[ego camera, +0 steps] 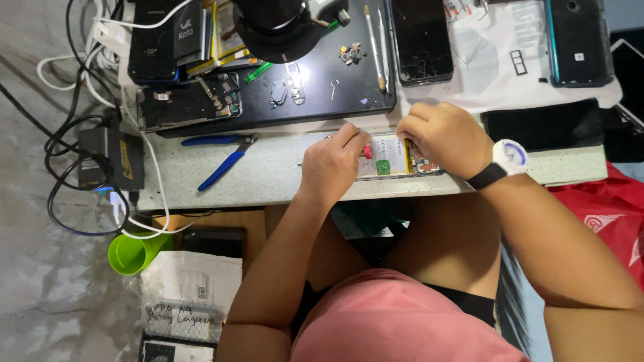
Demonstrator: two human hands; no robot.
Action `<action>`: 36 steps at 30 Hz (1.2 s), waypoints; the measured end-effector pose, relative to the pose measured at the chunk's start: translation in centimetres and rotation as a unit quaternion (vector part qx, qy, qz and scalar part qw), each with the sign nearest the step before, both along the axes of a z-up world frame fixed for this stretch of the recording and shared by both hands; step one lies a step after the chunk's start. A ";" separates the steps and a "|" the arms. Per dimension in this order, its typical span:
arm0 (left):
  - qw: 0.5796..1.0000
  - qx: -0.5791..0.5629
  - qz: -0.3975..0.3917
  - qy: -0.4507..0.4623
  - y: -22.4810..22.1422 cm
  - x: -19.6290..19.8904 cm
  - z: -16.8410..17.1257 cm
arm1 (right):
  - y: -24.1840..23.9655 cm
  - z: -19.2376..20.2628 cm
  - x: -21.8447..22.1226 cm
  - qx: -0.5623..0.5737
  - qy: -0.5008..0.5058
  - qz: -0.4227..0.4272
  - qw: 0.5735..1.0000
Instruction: The person uses a metal prying tool to separate the back cover of a teal smartphone, then removes the battery and internal components. The person places the phone on the table and continues to manipulate the internal parts.
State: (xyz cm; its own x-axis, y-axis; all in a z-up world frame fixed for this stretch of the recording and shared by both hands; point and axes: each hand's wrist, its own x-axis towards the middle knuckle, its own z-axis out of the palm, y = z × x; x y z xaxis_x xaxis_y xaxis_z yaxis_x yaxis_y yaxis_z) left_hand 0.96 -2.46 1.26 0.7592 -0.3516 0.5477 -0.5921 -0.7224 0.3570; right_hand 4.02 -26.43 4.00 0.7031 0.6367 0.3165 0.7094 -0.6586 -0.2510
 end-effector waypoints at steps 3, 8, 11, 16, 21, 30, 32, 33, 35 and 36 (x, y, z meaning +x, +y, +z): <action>1.000 -0.003 -0.002 0.004 0.2 -0.2 0.1 | 0.7 -0.4 -0.7 -0.034 -0.045 -0.010 0.998; 0.999 0.019 -0.014 0.023 -0.4 0.5 0.6 | 2.0 -1.4 -1.6 0.046 -0.026 -0.100 0.994; 0.998 0.062 -0.016 0.001 -1.5 0.7 0.6 | 2.6 -1.9 -2.3 0.053 -0.012 -0.155 0.986; 0.995 0.088 -0.034 -0.020 -3.1 1.2 0.2 | 3.3 -2.3 -2.8 0.077 -0.037 -0.198 0.976; 0.988 0.144 -0.027 -0.042 -3.6 1.5 -0.2 | 3.3 -2.7 -3.0 0.089 -0.045 -0.206 0.973; 0.984 0.173 -0.030 0.013 -4.1 2.9 -0.3 | 2.7 -2.4 -3.1 0.165 -0.009 -0.171 0.971; 0.989 0.141 -0.033 0.031 -4.0 3.0 -0.3 | 2.6 -2.4 -3.2 0.164 0.005 -0.184 0.969; 0.991 0.125 -0.032 0.041 -3.6 3.0 -0.2 | 2.6 -2.4 -3.1 0.166 0.012 -0.190 0.968; 0.996 0.058 -0.034 0.056 -2.7 2.9 0.1 | 2.8 -2.6 -2.9 0.171 0.025 -0.201 0.964; 0.997 0.025 -0.034 0.063 -2.2 2.8 0.4 | 2.8 -2.6 -2.9 0.167 0.025 -0.204 0.964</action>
